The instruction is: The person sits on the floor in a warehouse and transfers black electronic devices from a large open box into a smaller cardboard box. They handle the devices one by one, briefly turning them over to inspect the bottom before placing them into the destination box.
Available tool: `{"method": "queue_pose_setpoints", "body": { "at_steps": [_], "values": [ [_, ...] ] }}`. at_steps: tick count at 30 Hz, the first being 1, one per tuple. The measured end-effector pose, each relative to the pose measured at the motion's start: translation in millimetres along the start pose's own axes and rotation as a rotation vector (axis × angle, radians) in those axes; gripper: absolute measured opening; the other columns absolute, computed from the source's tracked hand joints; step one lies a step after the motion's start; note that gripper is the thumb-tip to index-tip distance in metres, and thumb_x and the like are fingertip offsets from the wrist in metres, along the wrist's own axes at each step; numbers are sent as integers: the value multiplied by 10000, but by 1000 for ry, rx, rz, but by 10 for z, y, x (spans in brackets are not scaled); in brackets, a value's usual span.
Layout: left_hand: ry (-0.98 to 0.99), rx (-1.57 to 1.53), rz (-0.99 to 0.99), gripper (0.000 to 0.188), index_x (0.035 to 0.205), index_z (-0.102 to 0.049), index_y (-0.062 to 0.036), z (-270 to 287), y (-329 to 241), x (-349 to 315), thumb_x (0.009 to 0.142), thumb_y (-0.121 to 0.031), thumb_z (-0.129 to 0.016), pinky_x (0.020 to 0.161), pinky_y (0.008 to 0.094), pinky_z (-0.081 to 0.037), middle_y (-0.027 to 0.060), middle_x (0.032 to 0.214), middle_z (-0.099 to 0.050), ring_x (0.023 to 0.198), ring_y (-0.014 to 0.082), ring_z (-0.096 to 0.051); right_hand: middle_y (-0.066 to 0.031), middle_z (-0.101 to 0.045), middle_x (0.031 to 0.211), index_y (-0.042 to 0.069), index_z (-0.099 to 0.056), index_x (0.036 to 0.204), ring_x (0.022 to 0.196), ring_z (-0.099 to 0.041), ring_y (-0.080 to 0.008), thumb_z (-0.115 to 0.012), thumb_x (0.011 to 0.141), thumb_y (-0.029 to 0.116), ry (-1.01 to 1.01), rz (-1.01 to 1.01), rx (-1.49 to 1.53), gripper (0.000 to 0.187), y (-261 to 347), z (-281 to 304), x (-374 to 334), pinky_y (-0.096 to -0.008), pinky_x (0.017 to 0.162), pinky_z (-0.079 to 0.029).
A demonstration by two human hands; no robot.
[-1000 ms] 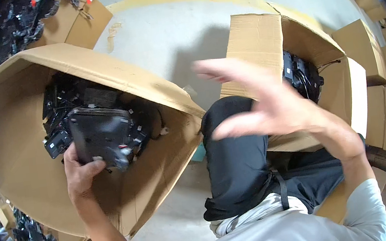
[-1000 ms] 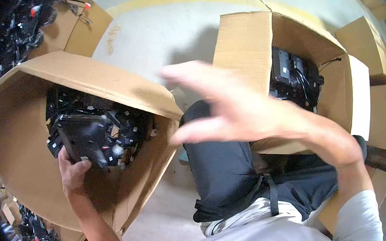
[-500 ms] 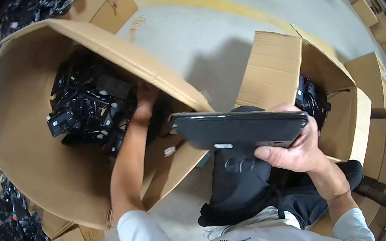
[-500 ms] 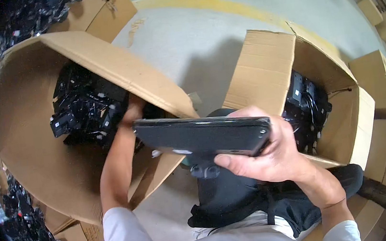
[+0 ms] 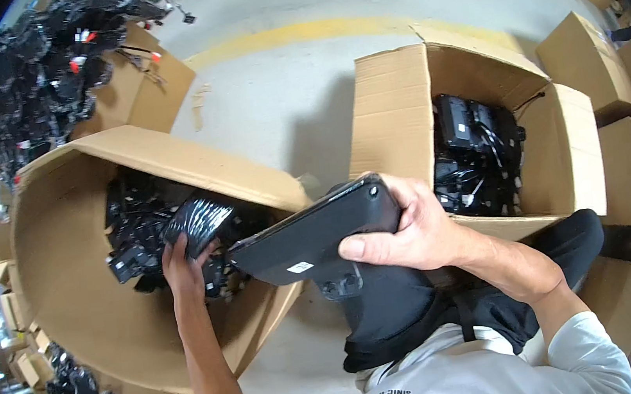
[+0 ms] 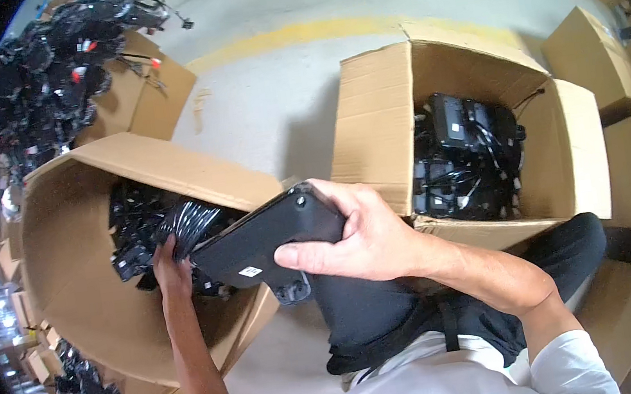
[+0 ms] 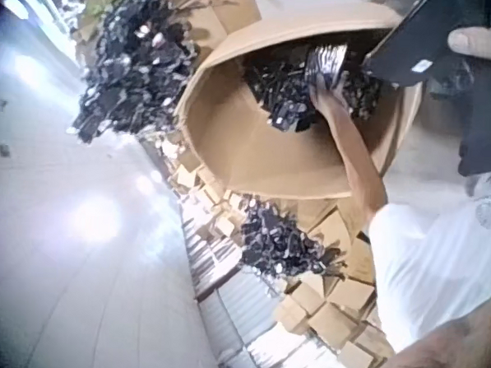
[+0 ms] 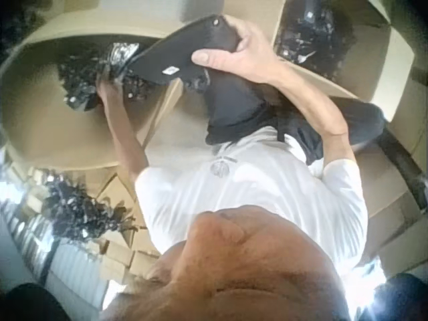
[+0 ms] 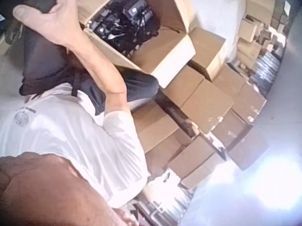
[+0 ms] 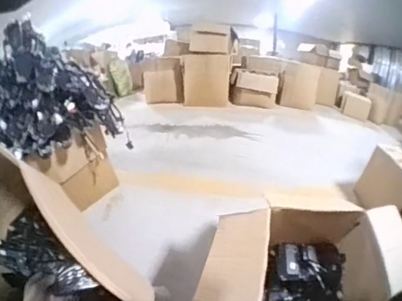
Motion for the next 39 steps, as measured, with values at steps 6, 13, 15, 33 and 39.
{"method": "queue_pose_setpoints", "body": {
  "at_steps": [6,13,15,33,39],
  "values": [
    [204,-251,-309,441,1405,-492,-11,-464,-952,-1967,1030,-232,-559,930,377,-559,108,1274,-636,1130,221,-652,-80,-598,1229,-35,-422,1465,1128,-573,-129,-801,911,205,-15,73,323,713,170,-401,19,-284,973,-486],
    [280,-163,-490,760,1439,-422,43,-1295,-587,-2665,896,-383,-742,1045,431,-507,193,1335,-563,1216,299,-599,-95,-633,1201,-29,-509,1359,1113,-589,-141,-747,955,242,-334,319,123,542,288,-112,-519,-314,982,-484],
    [313,-197,-470,700,1413,-419,63,-1506,-459,-2739,914,-321,-725,1014,433,-523,202,1308,-566,1179,313,-610,-57,-670,1108,-27,-588,1301,1019,-609,-109,-666,1008,220,-481,311,227,390,283,91,-693,-282,903,-511],
    [905,-162,-245,593,1479,-397,20,-3245,-478,-2929,1031,-305,-610,964,490,-564,195,1381,-577,1188,345,-631,-258,-683,1209,-83,-567,1311,1125,-671,-332,-719,854,646,-471,530,-374,874,1673,1807,-666,-388,956,-533],
    [855,-404,189,480,1389,-541,-55,-4258,177,-2606,996,-291,-682,1011,488,-561,144,1296,-650,1152,296,-655,-71,-672,877,24,-626,1063,763,-636,-115,-715,944,418,171,-311,112,421,181,2499,-913,-270,738,-557]
  ]
}}
Point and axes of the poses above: each hand's wrist, its own x-axis towards the middle knuckle, its own z-axis out of the back of the hand, y = z × x, the point moved 7 cm from there along x, towards the middle knuckle
